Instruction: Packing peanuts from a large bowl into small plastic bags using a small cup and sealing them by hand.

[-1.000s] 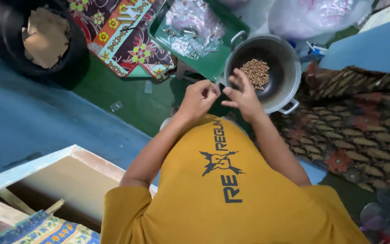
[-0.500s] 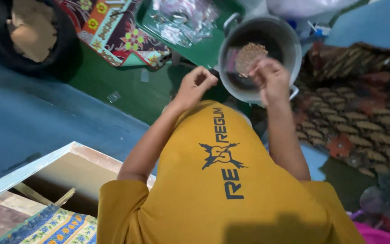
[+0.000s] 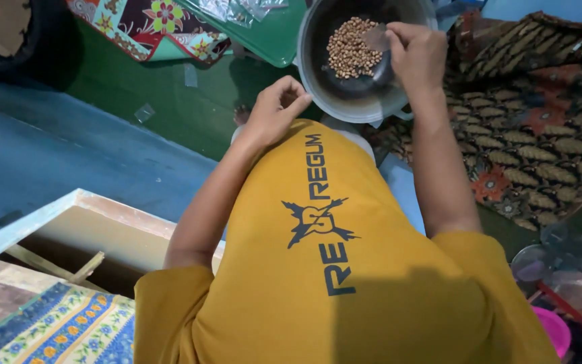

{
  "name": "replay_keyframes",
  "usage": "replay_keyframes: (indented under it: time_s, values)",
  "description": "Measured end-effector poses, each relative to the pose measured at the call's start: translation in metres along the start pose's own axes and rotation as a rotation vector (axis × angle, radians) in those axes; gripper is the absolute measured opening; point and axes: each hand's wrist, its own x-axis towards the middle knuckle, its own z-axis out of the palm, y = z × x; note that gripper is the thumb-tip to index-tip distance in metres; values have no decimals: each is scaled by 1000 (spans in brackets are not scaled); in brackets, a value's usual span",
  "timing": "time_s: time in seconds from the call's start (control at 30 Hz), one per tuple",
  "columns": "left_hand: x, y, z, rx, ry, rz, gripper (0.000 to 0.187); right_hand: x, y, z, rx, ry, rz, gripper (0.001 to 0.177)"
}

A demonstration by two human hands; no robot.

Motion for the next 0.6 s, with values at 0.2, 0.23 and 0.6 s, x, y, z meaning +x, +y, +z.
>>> replay_keyframes:
  time_s: [0.2, 0.23, 0.6]
  values:
    - [-9, -12, 12, -3, 86, -52, 10, 12, 43, -19, 386, 99, 219, 16]
    - [-11, -14, 15, -12, 110, -80, 10, 16, 49, -26, 709, 147, 397, 14]
    - [12, -58, 4, 174, 292, -29, 8, 22, 33, -124, 945, 26, 369, 32]
